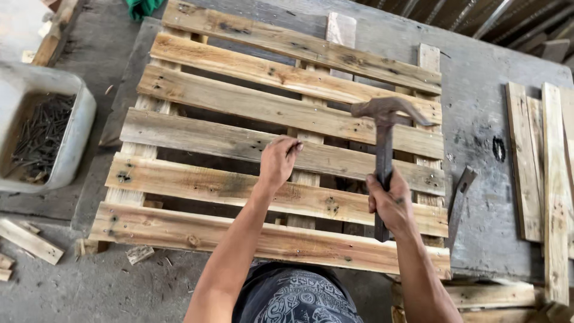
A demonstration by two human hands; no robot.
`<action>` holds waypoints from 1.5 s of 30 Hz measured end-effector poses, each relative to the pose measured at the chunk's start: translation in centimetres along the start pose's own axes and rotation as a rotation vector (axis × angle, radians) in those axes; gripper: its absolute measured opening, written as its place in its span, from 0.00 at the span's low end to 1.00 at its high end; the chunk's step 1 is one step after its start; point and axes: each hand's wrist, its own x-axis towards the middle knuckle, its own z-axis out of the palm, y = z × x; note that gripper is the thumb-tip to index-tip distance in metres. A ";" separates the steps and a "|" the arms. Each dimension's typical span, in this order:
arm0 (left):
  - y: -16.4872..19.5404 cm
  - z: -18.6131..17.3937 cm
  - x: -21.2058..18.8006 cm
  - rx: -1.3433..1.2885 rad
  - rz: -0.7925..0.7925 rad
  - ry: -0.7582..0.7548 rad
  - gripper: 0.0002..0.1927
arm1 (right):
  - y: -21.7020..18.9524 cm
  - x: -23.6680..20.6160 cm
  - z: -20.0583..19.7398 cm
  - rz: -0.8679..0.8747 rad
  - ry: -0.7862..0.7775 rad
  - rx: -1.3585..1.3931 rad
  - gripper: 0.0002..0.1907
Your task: The person repeatedly hammers nails into a wooden pallet using a claw hammer. They pick nails from a nearby container and drive them into the slats, working across multiple sections of the pallet.
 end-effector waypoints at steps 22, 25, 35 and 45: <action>-2.1 2.1 2.2 0.112 0.206 -0.156 0.04 | -0.4 -3.8 6.6 0.110 -0.120 -0.425 0.14; -2.4 2.1 2.7 0.107 0.175 -0.223 0.06 | -1.7 -4.6 5.2 0.073 -0.042 -0.414 0.11; -6.4 -4.5 3.5 0.745 -0.005 -0.100 0.33 | -10.2 -10.8 -4.2 -1.251 0.291 0.299 0.06; -4.9 -5.0 3.3 0.857 -0.112 -0.206 0.34 | 1.0 -2.9 5.2 0.272 0.129 -0.168 0.09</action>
